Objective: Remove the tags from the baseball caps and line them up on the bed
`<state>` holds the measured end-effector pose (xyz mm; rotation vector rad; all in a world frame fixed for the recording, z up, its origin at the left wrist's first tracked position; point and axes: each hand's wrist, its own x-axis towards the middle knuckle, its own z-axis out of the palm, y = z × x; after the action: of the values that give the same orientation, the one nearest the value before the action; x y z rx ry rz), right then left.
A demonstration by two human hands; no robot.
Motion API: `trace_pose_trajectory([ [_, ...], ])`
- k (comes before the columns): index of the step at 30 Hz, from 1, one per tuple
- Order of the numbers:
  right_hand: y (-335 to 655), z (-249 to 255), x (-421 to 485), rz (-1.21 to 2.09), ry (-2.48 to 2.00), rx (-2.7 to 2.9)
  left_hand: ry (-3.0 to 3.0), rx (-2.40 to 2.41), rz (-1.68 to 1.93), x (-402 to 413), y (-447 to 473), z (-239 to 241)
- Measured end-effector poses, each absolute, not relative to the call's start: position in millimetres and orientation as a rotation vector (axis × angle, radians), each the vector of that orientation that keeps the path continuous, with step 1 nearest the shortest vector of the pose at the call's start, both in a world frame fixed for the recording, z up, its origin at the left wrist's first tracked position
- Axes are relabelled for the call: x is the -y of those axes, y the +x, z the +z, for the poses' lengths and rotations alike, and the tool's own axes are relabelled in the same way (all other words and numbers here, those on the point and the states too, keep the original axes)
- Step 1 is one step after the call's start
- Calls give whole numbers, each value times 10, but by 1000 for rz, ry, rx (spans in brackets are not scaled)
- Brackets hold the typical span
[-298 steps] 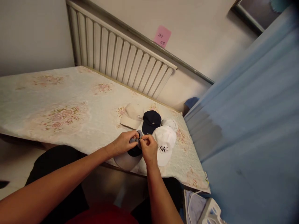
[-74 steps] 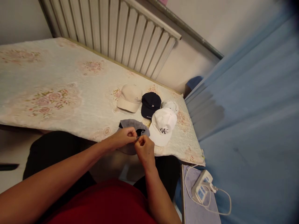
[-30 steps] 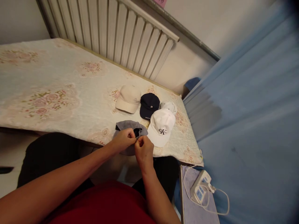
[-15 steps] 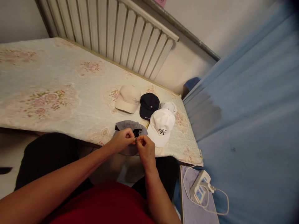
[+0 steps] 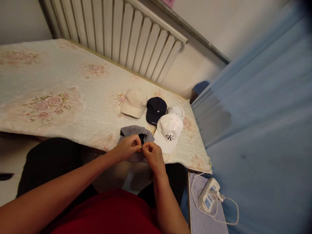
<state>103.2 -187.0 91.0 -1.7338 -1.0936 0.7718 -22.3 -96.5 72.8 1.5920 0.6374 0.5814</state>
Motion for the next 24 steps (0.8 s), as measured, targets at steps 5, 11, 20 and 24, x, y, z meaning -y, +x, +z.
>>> trace_pose_trajectory([
  [5, 1067, 880, 1864, 817, -1715, 1115, 1812, -582, 629, 962, -252, 729],
  [11, 1077, 794, 1843, 869, -1705, 1064, 2158, -450, 768, 996, -226, 714],
  [20, 1260, 679, 1824, 897, -1653, 844, 2172, -544, 719, 964, -258, 719],
  [24, 1280, 648, 1829, 922, -1597, 774, 2155, -587, 682, 939, -261, 730],
])
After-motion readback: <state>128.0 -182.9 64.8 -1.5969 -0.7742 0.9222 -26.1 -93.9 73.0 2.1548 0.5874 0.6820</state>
